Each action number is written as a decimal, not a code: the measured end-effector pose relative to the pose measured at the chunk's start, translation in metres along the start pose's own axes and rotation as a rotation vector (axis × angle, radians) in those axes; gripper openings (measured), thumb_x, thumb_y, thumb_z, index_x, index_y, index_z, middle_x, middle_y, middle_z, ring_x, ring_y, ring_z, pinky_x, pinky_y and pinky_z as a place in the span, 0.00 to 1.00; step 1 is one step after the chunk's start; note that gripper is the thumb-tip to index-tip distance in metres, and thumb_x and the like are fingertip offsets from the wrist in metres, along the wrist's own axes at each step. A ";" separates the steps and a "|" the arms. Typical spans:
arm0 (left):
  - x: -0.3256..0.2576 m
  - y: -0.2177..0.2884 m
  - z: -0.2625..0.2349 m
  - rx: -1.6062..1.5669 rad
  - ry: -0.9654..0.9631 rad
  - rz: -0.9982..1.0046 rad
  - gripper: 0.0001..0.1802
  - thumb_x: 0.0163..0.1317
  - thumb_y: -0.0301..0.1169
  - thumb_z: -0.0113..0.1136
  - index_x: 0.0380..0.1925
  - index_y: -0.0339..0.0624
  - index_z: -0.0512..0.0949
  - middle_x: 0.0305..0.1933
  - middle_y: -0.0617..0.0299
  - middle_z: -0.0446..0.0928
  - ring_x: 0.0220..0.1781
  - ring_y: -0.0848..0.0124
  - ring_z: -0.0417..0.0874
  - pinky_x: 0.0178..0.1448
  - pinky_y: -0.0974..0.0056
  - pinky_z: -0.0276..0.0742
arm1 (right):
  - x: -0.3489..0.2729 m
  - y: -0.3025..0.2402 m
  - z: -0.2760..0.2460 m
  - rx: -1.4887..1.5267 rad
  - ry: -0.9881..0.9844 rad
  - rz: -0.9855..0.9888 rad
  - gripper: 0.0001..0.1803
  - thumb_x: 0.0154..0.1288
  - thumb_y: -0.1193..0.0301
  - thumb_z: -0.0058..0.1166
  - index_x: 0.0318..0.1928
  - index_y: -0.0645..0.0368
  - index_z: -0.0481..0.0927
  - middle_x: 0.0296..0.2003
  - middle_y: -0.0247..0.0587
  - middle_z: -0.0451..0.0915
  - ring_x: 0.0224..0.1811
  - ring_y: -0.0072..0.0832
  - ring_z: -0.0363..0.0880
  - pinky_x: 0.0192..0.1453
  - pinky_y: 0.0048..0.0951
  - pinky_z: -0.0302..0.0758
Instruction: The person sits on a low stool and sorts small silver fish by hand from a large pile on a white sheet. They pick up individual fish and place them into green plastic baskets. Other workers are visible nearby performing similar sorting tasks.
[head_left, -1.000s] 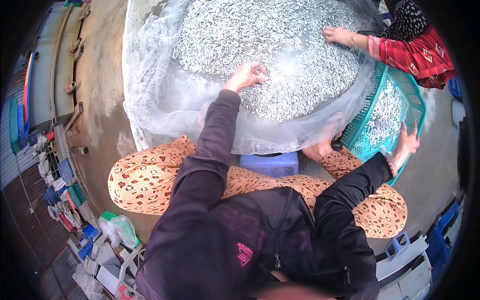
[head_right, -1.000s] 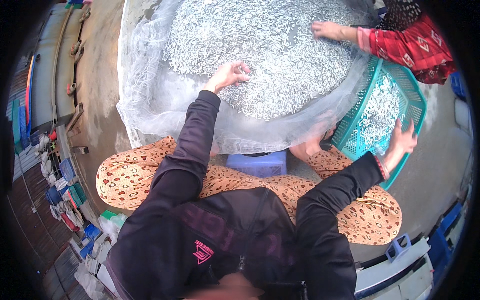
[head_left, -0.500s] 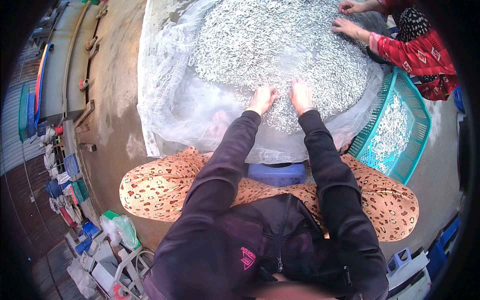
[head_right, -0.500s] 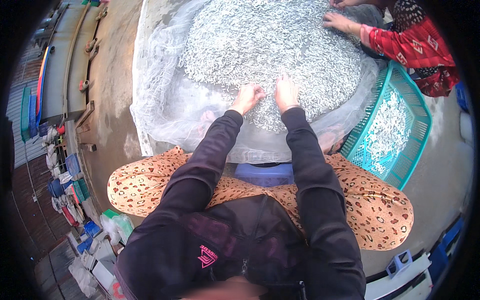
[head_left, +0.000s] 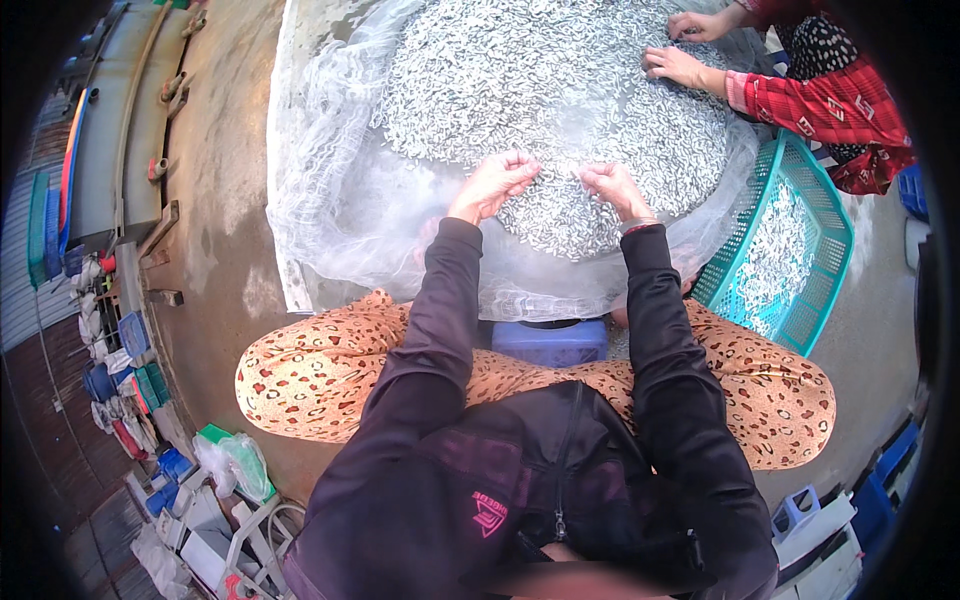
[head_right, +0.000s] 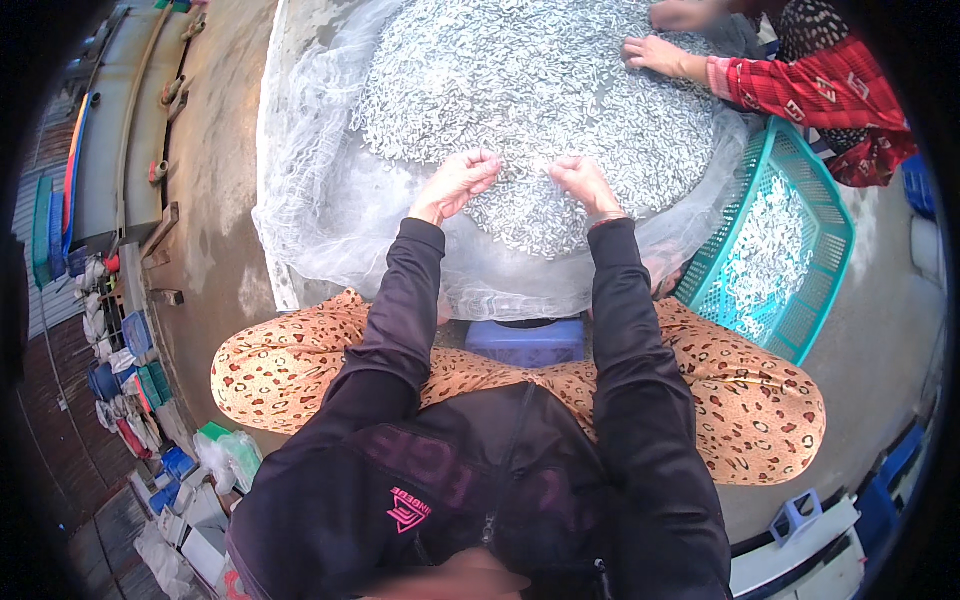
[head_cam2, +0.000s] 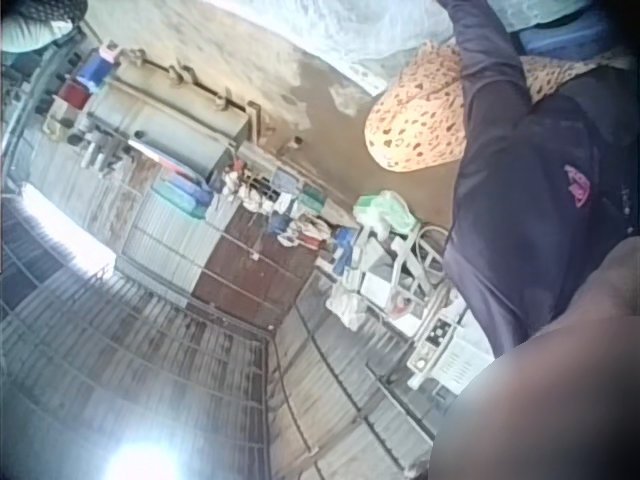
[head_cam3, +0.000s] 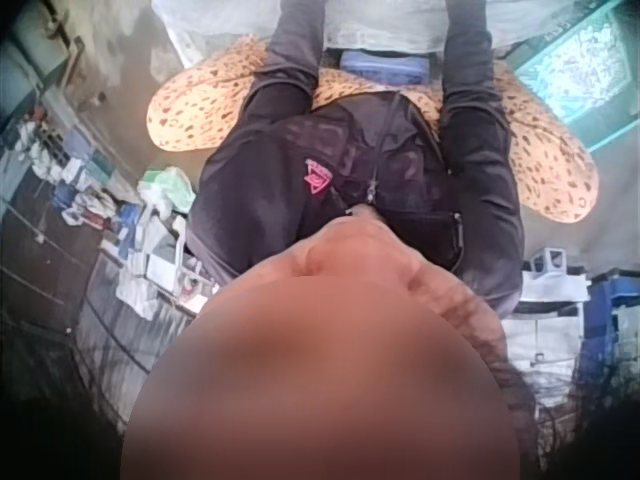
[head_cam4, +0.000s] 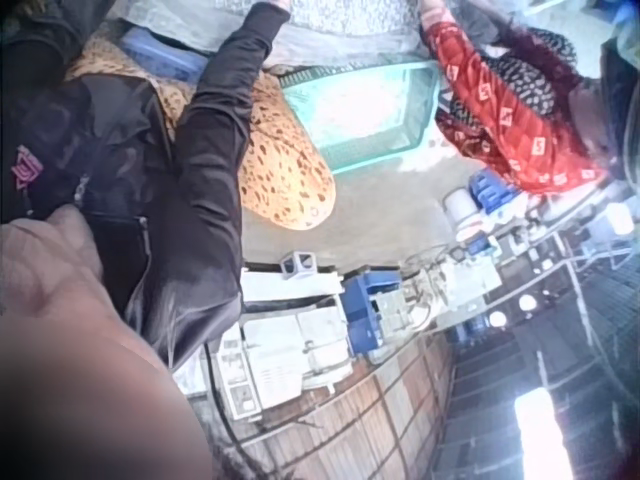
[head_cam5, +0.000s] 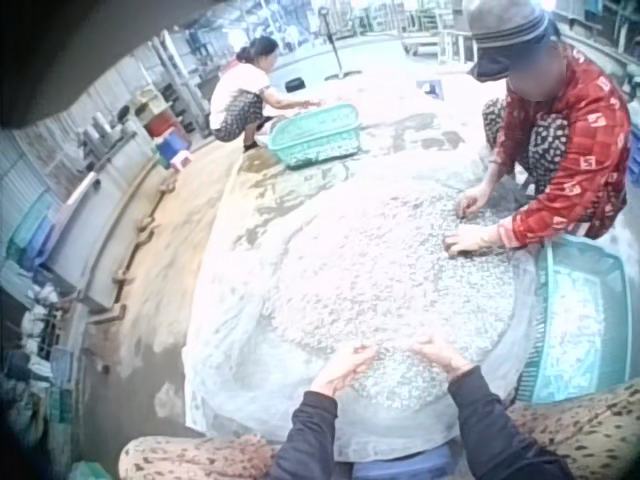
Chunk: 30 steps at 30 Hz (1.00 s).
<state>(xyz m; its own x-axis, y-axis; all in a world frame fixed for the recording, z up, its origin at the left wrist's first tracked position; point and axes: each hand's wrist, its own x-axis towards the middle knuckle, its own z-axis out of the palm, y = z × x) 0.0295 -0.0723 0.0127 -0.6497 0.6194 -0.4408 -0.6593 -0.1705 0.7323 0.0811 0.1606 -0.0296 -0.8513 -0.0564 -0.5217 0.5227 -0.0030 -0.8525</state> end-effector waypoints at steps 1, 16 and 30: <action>-0.002 0.001 0.001 -0.073 -0.012 0.013 0.08 0.61 0.30 0.58 0.35 0.35 0.73 0.27 0.66 0.71 0.23 0.82 0.65 0.24 0.78 0.59 | -0.001 0.000 -0.001 -0.019 0.019 -0.010 0.14 0.58 0.69 0.53 0.45 0.59 0.81 0.28 0.33 0.80 0.23 0.13 0.73 0.26 0.14 0.65; 0.010 0.008 -0.002 -0.351 -0.157 0.139 0.23 0.67 0.47 0.46 0.21 0.41 0.63 0.25 0.61 0.63 0.20 0.80 0.59 0.17 0.78 0.54 | 0.007 0.025 -0.003 -0.083 0.128 0.105 0.15 0.51 0.75 0.60 0.42 0.63 0.78 0.28 0.40 0.78 0.28 0.26 0.77 0.30 0.26 0.76; 0.042 -0.077 0.040 1.171 0.320 0.253 0.15 0.50 0.40 0.67 0.35 0.43 0.81 0.24 0.58 0.78 0.26 0.66 0.78 0.34 0.63 0.73 | -0.001 0.028 -0.007 -0.499 0.223 -0.209 0.10 0.49 0.71 0.62 0.33 0.63 0.83 0.25 0.44 0.81 0.27 0.28 0.79 0.35 0.28 0.74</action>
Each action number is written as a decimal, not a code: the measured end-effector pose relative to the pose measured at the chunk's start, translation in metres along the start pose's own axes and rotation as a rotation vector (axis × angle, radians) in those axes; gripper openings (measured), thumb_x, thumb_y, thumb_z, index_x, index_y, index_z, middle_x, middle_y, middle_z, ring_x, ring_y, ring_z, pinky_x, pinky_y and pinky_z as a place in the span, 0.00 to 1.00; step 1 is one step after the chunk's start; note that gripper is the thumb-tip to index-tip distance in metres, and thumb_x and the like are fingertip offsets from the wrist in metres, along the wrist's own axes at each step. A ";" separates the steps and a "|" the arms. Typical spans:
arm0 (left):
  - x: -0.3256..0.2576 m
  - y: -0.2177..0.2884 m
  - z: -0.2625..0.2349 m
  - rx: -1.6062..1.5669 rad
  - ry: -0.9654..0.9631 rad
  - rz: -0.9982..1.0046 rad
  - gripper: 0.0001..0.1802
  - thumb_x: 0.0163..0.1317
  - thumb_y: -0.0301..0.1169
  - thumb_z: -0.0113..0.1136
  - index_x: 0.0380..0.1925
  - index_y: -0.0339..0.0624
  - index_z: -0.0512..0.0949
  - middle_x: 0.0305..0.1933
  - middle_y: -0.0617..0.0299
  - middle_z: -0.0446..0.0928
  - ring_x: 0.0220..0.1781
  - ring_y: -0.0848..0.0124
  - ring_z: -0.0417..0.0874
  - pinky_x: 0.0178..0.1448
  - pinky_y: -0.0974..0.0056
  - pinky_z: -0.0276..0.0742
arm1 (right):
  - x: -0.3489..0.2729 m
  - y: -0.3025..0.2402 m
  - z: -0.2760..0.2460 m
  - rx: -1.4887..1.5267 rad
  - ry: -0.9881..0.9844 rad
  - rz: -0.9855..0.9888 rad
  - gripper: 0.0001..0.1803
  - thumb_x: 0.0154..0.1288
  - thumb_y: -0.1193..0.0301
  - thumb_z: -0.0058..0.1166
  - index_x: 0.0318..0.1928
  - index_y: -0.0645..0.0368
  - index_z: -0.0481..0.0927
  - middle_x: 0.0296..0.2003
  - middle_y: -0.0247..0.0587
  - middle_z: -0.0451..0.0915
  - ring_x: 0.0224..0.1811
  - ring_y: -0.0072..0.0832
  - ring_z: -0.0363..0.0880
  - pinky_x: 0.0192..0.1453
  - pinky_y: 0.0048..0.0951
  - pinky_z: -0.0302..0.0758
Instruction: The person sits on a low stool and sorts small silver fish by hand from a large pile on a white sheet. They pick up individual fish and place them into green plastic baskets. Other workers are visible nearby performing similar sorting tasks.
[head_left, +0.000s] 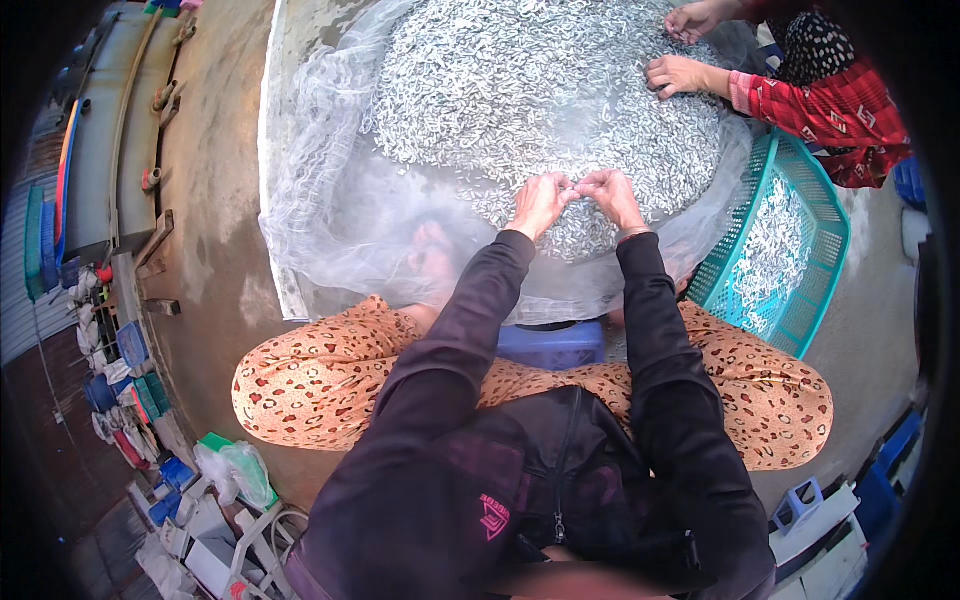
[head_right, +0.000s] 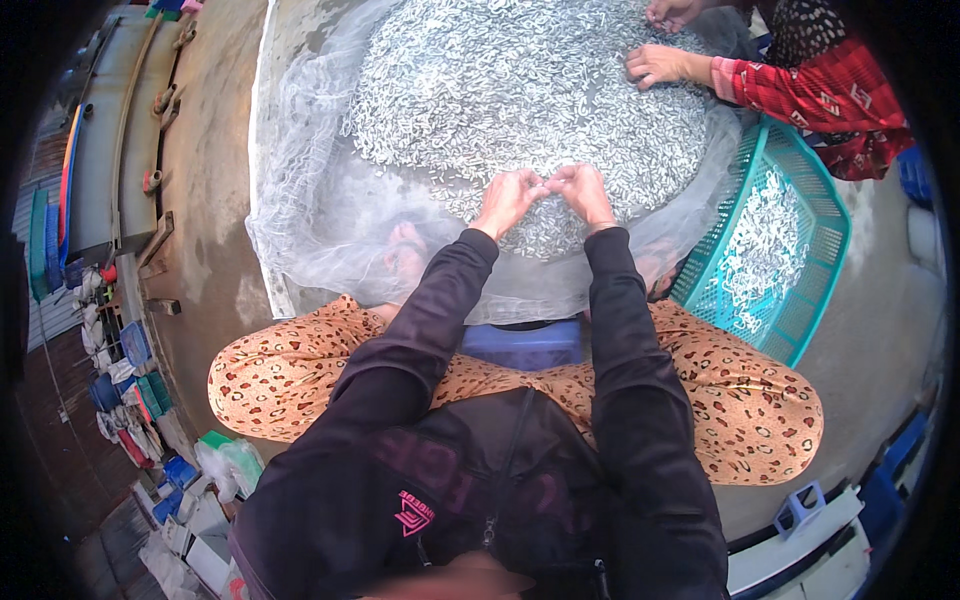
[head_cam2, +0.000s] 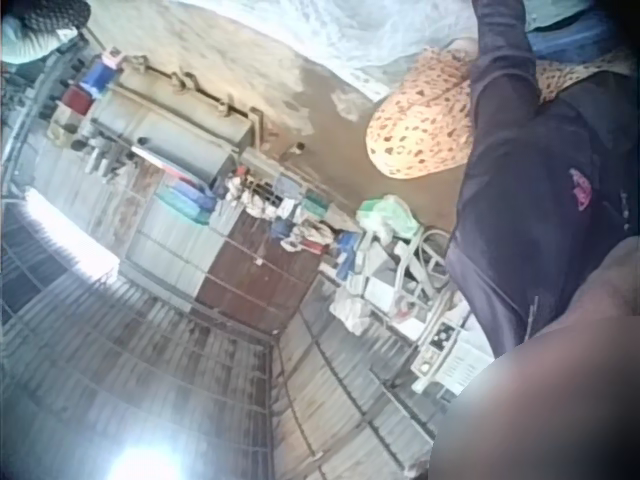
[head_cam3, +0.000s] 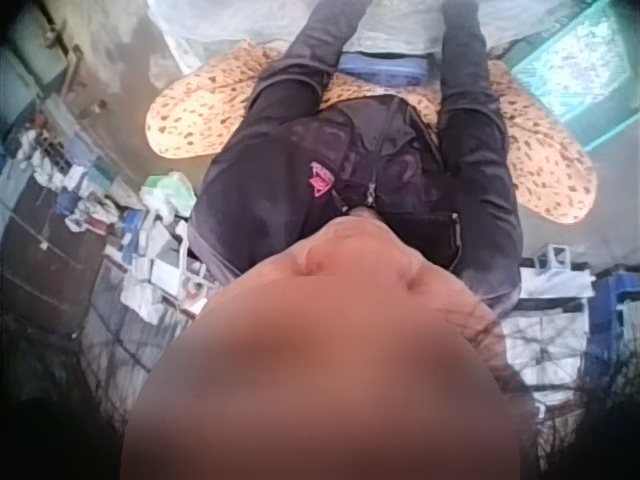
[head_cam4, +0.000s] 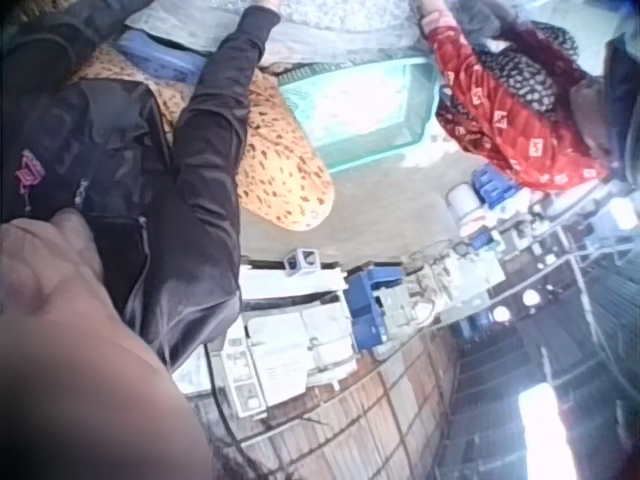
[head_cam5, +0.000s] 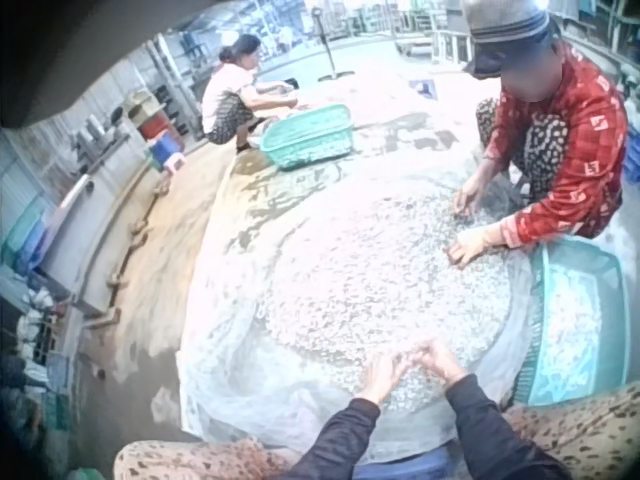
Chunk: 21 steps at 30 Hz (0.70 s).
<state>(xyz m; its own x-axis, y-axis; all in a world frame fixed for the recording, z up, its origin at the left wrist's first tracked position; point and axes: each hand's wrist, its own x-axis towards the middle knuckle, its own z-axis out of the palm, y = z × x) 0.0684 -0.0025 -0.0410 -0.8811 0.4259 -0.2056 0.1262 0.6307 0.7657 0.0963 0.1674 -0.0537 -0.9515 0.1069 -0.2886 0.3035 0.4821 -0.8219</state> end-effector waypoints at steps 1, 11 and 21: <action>0.002 0.002 -0.002 -0.035 0.003 0.002 0.16 0.50 0.41 0.67 0.34 0.43 0.81 0.25 0.56 0.79 0.26 0.65 0.78 0.34 0.62 0.73 | 0.000 -0.003 -0.006 0.133 -0.025 0.010 0.10 0.50 0.71 0.62 0.33 0.63 0.83 0.25 0.42 0.81 0.27 0.27 0.79 0.34 0.27 0.73; 0.008 0.023 -0.053 -1.081 -0.313 -0.392 0.10 0.68 0.38 0.47 0.35 0.43 0.67 0.25 0.67 0.67 0.17 0.85 0.58 0.16 0.78 0.49 | 0.001 -0.060 -0.032 0.600 -0.110 -0.092 0.07 0.55 0.74 0.60 0.35 0.62 0.83 0.22 0.28 0.77 0.23 0.12 0.70 0.26 0.16 0.65; 0.001 0.061 -0.086 -0.624 -0.045 -0.153 0.11 0.62 0.35 0.58 0.37 0.39 0.75 0.26 0.68 0.75 0.19 0.85 0.67 0.22 0.77 0.59 | 0.001 -0.089 -0.041 0.695 0.012 -0.014 0.10 0.56 0.73 0.58 0.40 0.62 0.82 0.24 0.32 0.80 0.21 0.13 0.73 0.24 0.14 0.66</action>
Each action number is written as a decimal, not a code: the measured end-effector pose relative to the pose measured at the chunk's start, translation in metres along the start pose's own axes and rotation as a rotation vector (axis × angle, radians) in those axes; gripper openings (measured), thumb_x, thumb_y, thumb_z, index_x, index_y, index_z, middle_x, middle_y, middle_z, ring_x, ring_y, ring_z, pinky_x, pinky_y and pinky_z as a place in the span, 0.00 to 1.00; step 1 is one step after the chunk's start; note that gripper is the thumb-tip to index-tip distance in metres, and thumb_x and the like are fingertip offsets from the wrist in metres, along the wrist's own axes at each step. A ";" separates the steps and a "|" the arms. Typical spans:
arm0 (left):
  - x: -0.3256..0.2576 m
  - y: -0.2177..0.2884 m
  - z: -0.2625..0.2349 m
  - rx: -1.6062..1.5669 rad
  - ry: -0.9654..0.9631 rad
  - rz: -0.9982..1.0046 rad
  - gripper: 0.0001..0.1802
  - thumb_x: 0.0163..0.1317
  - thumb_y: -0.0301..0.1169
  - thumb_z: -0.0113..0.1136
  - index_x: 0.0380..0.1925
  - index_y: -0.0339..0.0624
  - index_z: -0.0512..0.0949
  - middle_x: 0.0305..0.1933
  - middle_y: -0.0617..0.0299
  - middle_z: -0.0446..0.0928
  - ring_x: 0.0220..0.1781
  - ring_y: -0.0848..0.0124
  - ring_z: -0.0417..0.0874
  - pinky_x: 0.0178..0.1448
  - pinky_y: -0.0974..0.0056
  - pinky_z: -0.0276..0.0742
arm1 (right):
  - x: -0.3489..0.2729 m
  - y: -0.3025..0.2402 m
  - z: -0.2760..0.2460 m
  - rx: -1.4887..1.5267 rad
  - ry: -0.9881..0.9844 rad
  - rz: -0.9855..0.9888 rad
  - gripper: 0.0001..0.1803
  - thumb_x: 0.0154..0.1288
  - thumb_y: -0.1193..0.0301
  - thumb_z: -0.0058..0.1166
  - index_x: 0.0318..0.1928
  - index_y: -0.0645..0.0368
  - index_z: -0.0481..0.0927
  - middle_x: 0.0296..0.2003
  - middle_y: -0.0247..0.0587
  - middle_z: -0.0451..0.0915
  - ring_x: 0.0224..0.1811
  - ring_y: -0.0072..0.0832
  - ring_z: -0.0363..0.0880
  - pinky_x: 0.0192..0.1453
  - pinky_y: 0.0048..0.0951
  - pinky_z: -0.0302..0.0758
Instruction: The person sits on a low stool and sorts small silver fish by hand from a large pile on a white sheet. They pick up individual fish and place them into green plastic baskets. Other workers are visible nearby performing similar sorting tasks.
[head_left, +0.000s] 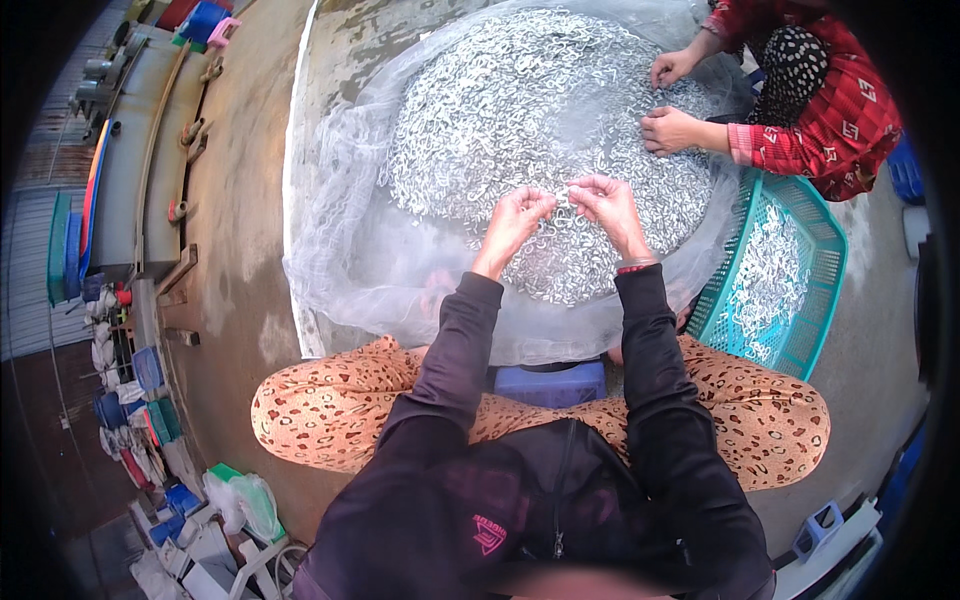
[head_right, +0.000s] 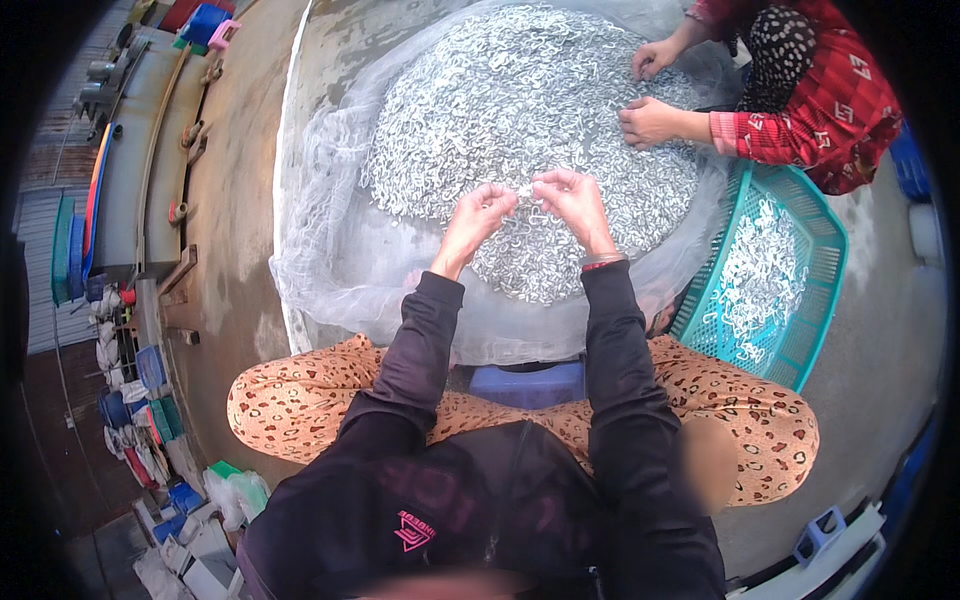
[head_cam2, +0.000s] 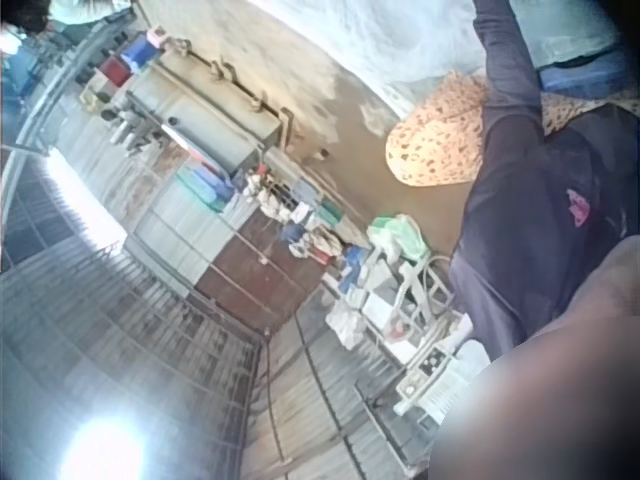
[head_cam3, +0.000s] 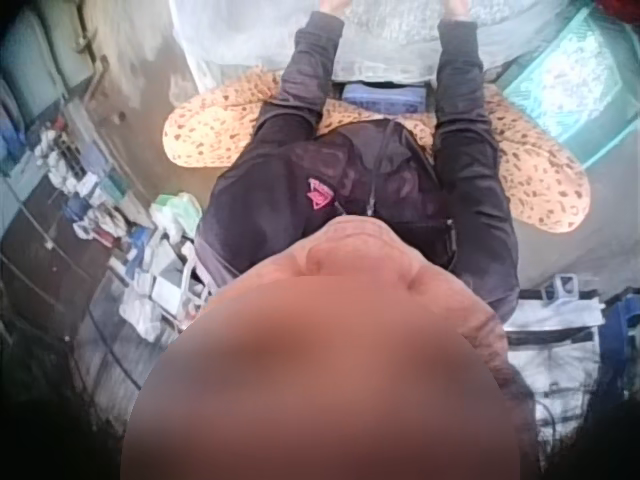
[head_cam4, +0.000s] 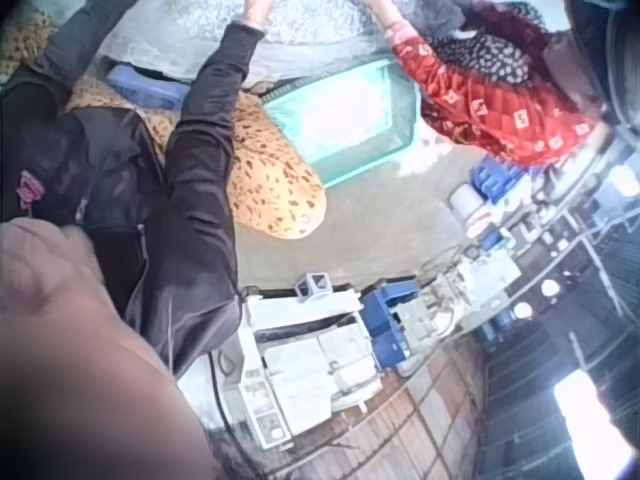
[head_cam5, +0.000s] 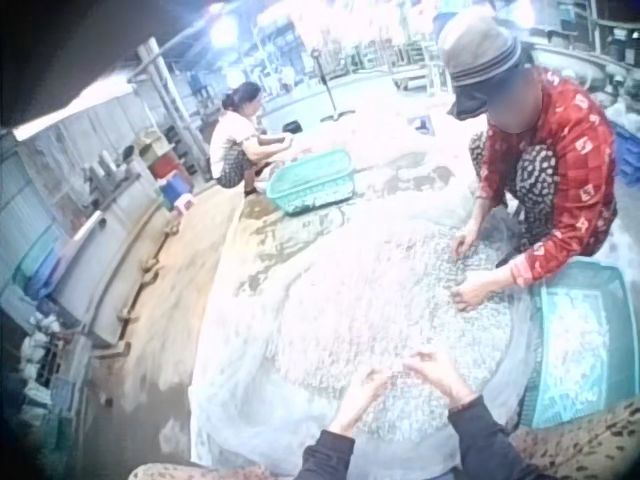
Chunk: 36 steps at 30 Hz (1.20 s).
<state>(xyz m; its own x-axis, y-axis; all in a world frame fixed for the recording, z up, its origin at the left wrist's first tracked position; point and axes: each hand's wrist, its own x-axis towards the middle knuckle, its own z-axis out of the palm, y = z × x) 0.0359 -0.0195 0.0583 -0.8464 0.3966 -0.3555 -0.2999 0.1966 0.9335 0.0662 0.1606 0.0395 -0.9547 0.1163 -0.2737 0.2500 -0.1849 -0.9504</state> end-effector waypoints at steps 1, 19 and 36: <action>-0.001 0.004 0.002 0.251 0.096 0.111 0.10 0.60 0.34 0.59 0.33 0.38 0.77 0.27 0.64 0.80 0.23 0.79 0.75 0.28 0.72 0.68 | 0.000 -0.001 0.000 0.030 0.006 0.021 0.10 0.56 0.73 0.58 0.40 0.62 0.82 0.24 0.33 0.81 0.21 0.13 0.73 0.23 0.14 0.66; -0.013 -0.017 0.009 0.467 0.051 0.449 0.08 0.59 0.29 0.57 0.29 0.37 0.70 0.26 0.54 0.76 0.29 0.58 0.77 0.33 0.60 0.70 | 0.002 -0.003 -0.013 -0.166 -0.114 0.209 0.04 0.52 0.76 0.59 0.27 0.65 0.79 0.21 0.36 0.79 0.21 0.17 0.75 0.22 0.16 0.69; -0.011 -0.007 0.016 0.407 0.093 0.571 0.05 0.51 0.26 0.65 0.26 0.39 0.77 0.28 0.65 0.75 0.29 0.74 0.75 0.33 0.68 0.69 | -0.002 -0.004 0.000 -0.058 -0.172 0.224 0.04 0.55 0.73 0.58 0.28 0.62 0.80 0.19 0.29 0.75 0.18 0.12 0.68 0.18 0.14 0.60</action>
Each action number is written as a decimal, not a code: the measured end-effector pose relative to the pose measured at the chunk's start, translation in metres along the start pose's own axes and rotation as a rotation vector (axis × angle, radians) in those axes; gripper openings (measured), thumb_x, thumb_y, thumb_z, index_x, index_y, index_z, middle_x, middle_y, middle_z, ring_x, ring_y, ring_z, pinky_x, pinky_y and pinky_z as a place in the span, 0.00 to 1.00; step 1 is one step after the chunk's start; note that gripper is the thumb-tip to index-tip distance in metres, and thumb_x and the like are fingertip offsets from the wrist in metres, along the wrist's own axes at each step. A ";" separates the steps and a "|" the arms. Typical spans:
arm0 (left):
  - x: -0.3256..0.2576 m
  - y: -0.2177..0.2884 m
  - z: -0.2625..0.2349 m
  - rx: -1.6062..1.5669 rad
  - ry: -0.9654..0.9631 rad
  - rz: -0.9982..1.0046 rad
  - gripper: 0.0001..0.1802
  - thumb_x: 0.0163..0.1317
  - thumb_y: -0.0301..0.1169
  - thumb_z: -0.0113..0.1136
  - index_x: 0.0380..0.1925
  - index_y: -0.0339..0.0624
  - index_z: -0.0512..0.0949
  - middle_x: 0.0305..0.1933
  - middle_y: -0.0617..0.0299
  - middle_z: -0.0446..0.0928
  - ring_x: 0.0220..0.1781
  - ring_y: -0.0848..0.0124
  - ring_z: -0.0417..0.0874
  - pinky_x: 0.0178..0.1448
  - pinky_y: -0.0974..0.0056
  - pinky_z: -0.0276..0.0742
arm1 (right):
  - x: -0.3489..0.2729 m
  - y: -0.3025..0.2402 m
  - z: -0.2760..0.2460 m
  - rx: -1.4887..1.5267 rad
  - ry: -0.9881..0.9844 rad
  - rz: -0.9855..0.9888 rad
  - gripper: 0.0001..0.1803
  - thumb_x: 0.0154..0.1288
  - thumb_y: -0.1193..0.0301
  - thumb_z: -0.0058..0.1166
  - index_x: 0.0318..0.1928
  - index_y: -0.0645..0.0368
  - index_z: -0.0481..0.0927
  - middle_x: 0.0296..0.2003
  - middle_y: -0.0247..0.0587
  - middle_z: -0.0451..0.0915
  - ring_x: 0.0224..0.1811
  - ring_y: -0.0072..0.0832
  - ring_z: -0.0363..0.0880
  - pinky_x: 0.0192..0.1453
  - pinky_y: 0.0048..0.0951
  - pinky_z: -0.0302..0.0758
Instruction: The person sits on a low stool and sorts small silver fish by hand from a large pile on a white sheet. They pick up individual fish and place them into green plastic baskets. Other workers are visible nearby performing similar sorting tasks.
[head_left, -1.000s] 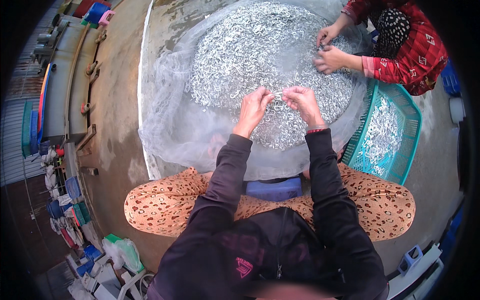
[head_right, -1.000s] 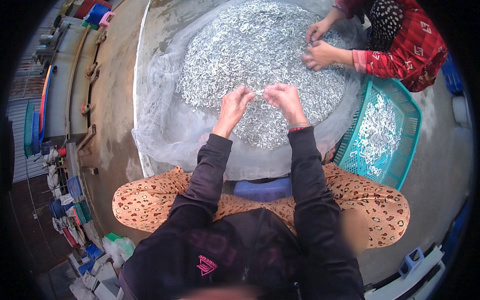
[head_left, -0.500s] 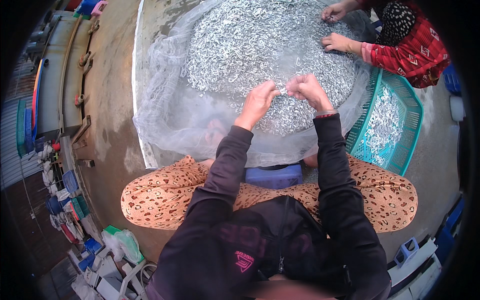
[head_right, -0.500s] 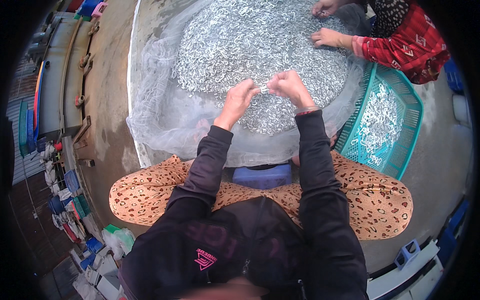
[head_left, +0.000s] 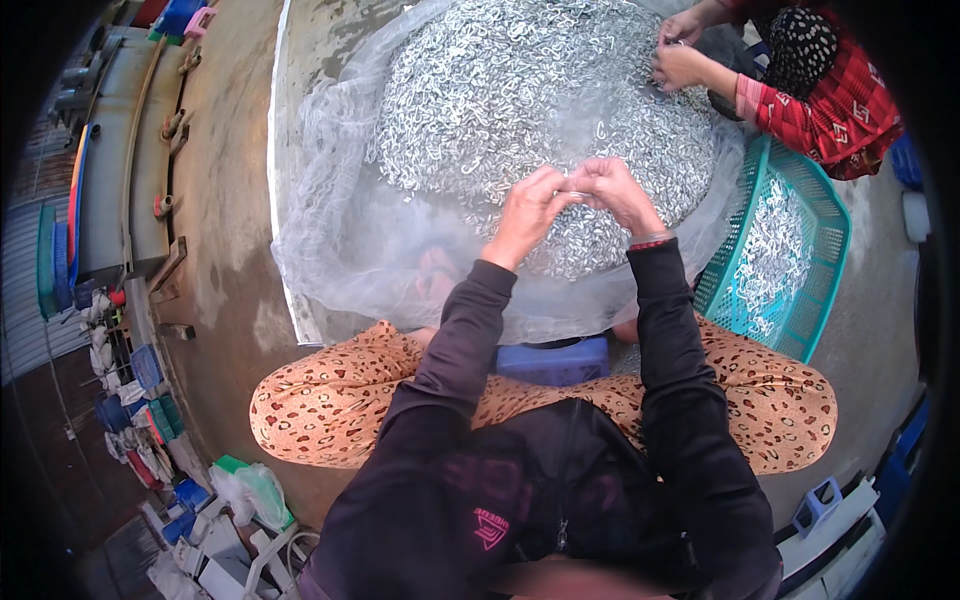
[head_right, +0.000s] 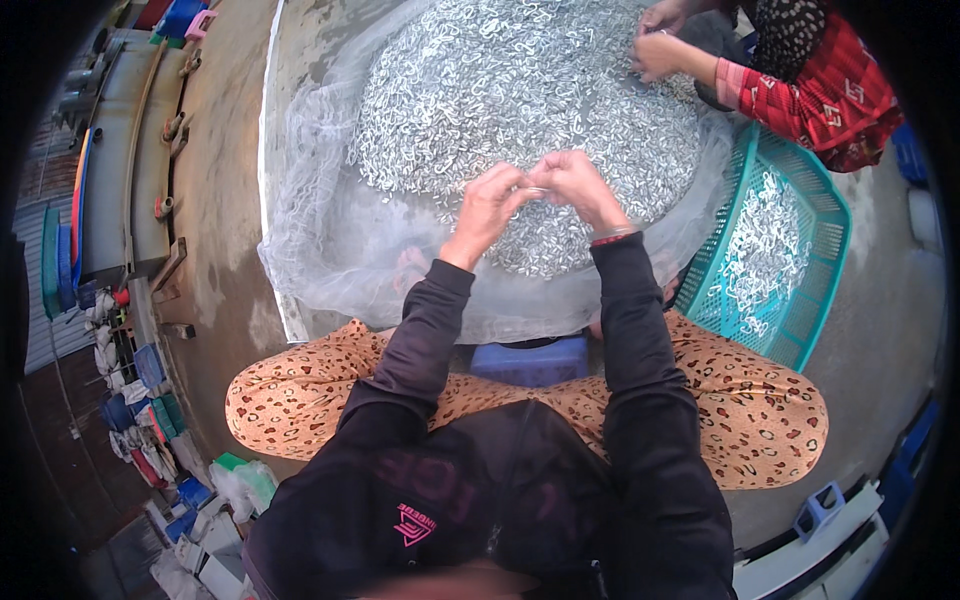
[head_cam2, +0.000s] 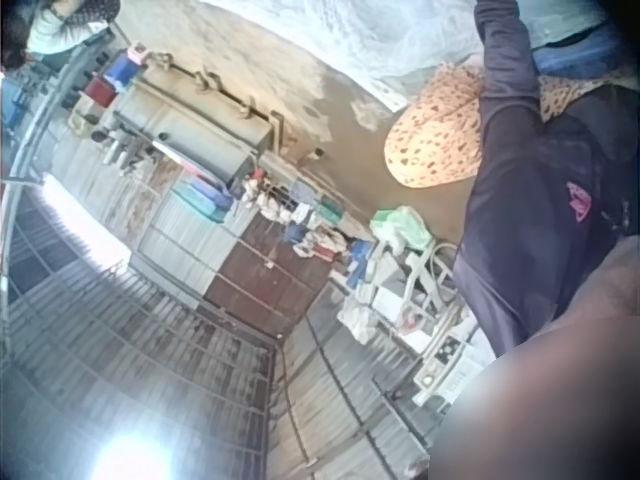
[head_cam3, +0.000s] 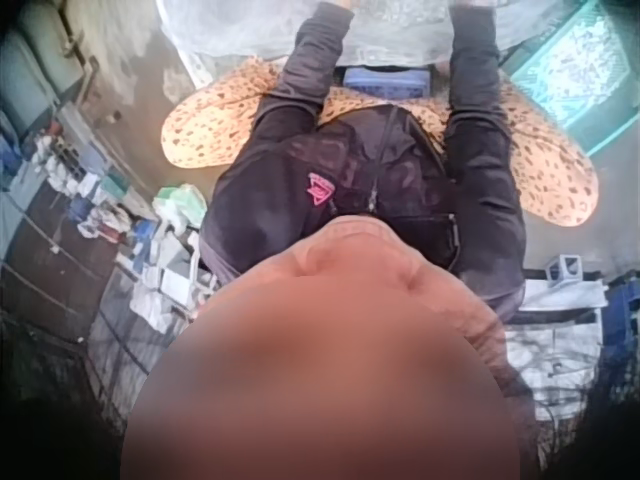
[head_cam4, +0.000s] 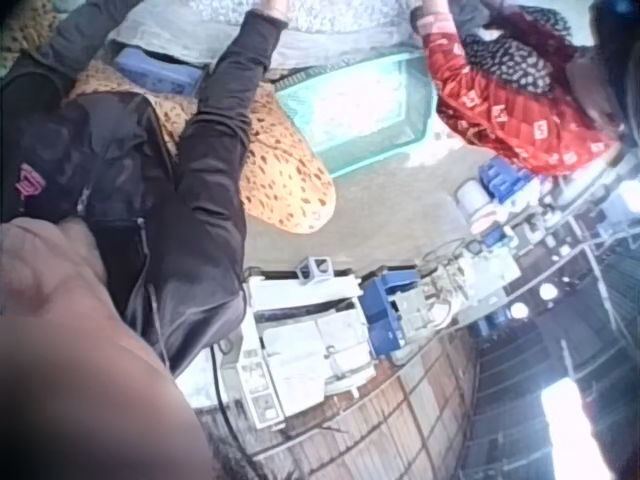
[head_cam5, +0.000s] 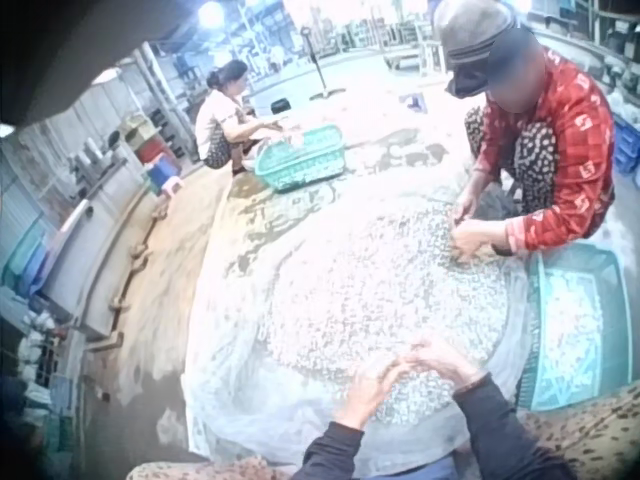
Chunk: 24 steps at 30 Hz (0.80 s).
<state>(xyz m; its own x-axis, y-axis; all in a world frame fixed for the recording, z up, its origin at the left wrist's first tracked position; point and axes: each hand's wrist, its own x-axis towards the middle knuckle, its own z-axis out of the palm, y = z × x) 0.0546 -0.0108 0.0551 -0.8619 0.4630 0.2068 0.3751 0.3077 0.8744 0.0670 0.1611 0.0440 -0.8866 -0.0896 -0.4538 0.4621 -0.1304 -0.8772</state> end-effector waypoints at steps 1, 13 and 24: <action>0.000 0.004 0.003 0.054 -0.025 0.040 0.06 0.51 0.26 0.65 0.27 0.40 0.77 0.28 0.65 0.75 0.29 0.74 0.75 0.33 0.68 0.69 | 0.002 0.000 0.003 -0.063 -0.003 0.005 0.04 0.55 0.73 0.57 0.28 0.61 0.80 0.18 0.27 0.73 0.18 0.12 0.67 0.18 0.14 0.59; 0.008 -0.017 -0.038 -1.556 -0.123 -0.219 0.09 0.60 0.33 0.43 0.29 0.39 0.70 0.31 0.55 0.69 0.15 0.79 0.56 0.16 0.76 0.51 | -0.009 0.006 -0.031 1.045 -0.223 -0.295 0.08 0.64 0.71 0.51 0.38 0.63 0.74 0.35 0.48 0.75 0.32 0.31 0.74 0.34 0.20 0.74; -0.049 -0.108 0.013 0.372 -0.133 -0.477 0.11 0.51 0.34 0.66 0.31 0.38 0.81 0.23 0.61 0.79 0.23 0.76 0.77 0.30 0.68 0.72 | 0.022 0.053 -0.035 0.452 0.122 0.015 0.15 0.63 0.68 0.53 0.46 0.65 0.76 0.31 0.37 0.79 0.26 0.21 0.75 0.25 0.18 0.72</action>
<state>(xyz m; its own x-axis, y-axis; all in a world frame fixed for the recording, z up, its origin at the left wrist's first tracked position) 0.0608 -0.0563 -0.0552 -0.9231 0.2952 -0.2464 0.0734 0.7642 0.6408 0.0712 0.1867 -0.0184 -0.8629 0.0184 -0.5051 0.4133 -0.5497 -0.7260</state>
